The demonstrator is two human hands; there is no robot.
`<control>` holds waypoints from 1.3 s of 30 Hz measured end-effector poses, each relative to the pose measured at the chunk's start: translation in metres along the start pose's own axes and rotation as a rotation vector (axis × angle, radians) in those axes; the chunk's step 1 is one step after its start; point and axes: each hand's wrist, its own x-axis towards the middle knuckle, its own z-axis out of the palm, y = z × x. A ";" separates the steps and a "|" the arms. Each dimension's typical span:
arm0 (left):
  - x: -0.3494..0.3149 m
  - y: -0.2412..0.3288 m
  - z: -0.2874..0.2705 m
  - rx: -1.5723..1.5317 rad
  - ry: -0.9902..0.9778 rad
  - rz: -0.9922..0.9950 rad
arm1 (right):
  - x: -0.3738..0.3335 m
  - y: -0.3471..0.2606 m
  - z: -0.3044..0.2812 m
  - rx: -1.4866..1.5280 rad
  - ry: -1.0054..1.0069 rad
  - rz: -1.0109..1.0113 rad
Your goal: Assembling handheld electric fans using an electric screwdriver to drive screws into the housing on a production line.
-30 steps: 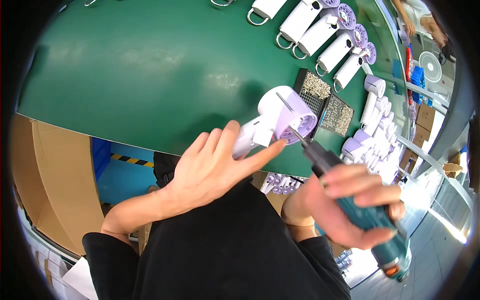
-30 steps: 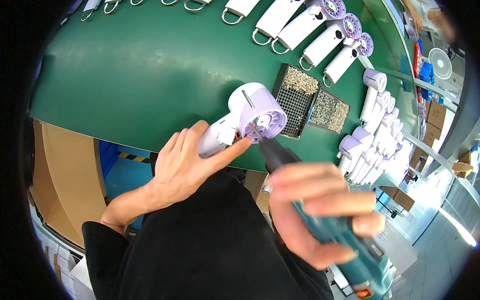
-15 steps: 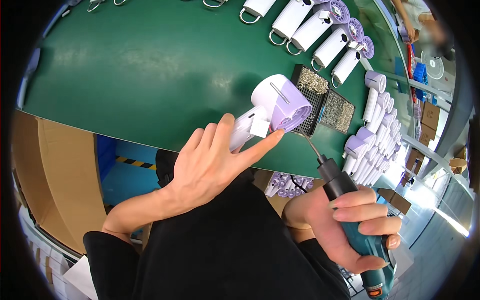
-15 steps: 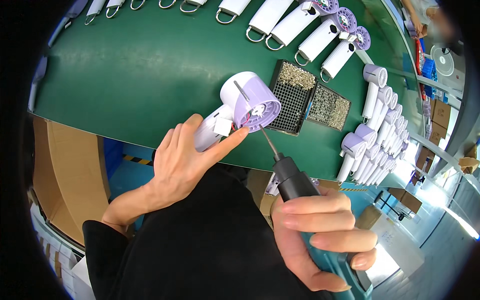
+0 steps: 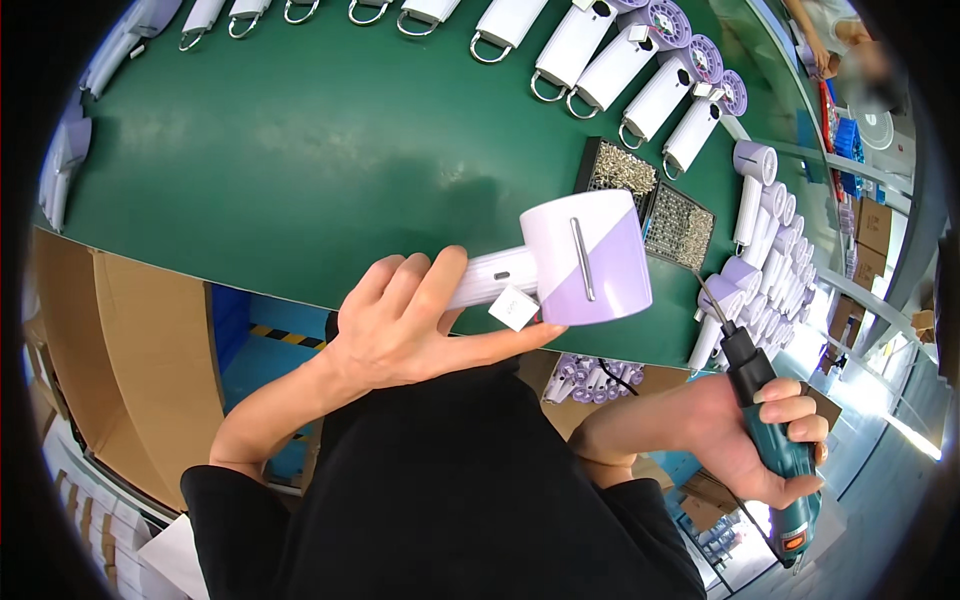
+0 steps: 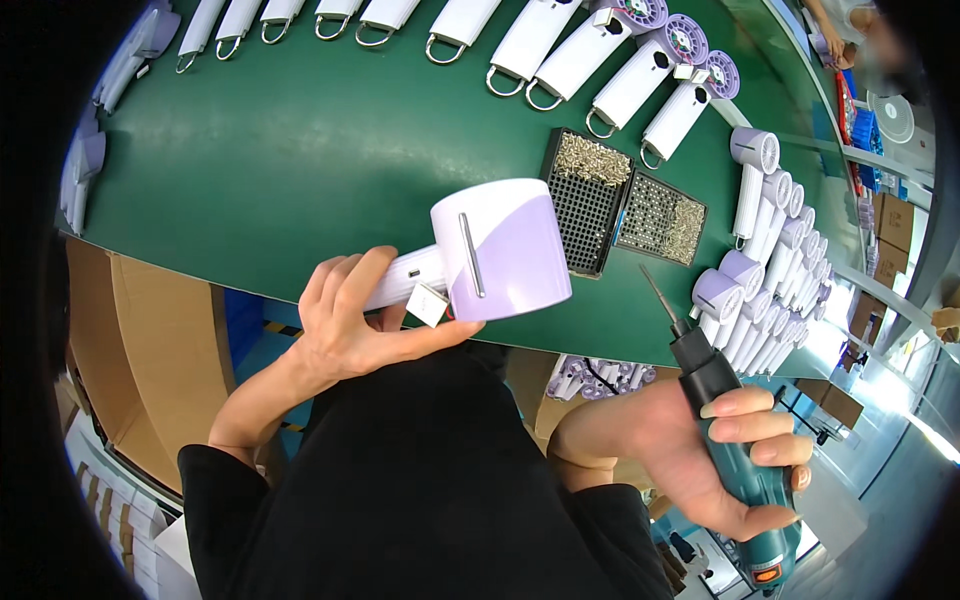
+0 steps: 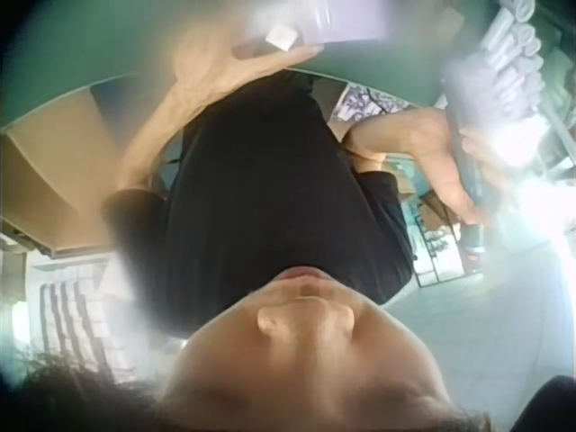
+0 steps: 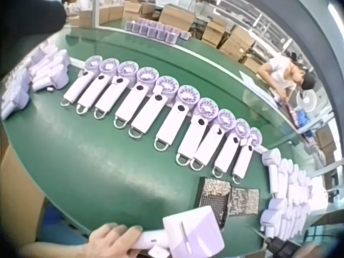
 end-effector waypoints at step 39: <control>-0.002 -0.006 -0.001 0.025 -0.084 0.064 | -0.006 0.015 0.005 -0.026 0.057 0.121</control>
